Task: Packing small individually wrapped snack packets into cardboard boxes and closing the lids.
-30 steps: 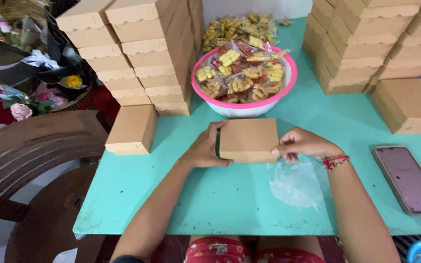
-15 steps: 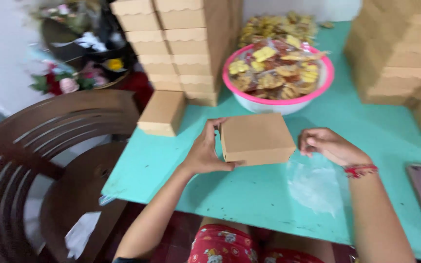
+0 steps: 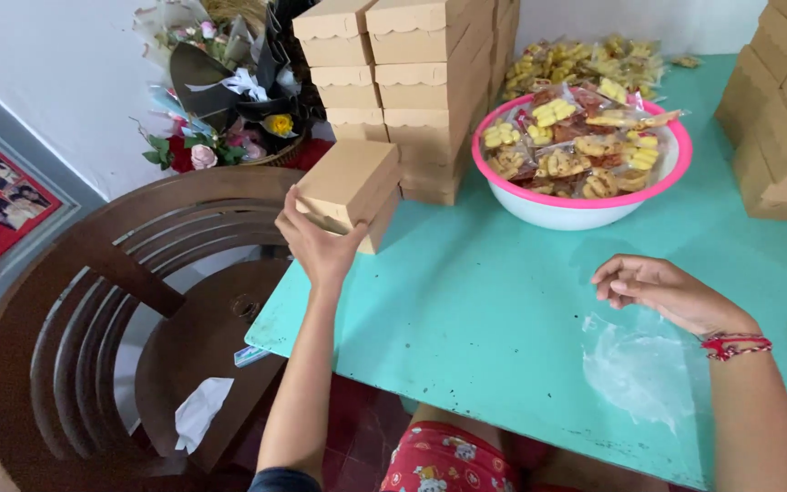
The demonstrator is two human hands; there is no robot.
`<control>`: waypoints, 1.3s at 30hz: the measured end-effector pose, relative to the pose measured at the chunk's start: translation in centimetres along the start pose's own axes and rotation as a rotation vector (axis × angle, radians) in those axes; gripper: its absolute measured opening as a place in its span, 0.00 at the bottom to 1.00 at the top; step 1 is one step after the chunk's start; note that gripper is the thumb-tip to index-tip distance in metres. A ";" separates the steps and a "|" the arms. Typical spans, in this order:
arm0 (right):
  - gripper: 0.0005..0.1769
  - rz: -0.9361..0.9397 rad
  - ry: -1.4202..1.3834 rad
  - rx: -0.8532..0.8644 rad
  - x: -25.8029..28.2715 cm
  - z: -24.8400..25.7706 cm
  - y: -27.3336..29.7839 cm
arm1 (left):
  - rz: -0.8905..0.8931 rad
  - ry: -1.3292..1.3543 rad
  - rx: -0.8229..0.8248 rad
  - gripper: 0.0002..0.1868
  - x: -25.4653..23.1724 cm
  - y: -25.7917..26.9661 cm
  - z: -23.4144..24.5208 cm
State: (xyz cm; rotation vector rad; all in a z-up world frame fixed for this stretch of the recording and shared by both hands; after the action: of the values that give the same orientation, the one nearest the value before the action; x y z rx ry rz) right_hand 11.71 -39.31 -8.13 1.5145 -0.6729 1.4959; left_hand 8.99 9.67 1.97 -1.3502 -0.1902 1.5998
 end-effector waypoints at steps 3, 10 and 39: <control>0.16 -0.052 -0.003 -0.036 0.0 -0.1 0.0 | -0.038 -0.056 -0.056 0.60 2.3 0.1 -2.4; 0.18 -0.082 -0.001 -0.027 -0.1 -0.4 0.0 | -0.011 -0.086 -0.103 0.61 3.6 0.3 -3.9; 0.20 0.012 -0.034 -0.043 0.0 -0.6 -0.2 | 0.164 -0.125 0.161 0.82 4.8 1.4 -4.5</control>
State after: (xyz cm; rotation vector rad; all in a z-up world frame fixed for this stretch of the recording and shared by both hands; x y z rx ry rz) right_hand 11.59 -38.74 -8.25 1.5086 -0.7302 1.4585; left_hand 12.41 10.54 -3.77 -1.1670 -0.0253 1.7984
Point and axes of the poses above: each hand's wrist, its own y-axis away from the middle knuckle, its own z-axis out of the back of the hand, x = y × z, the point moved 7 cm from there along -y, towards the middle knuckle, and after that the axes turned 6 degrees about -z, right-handed, at the moved point
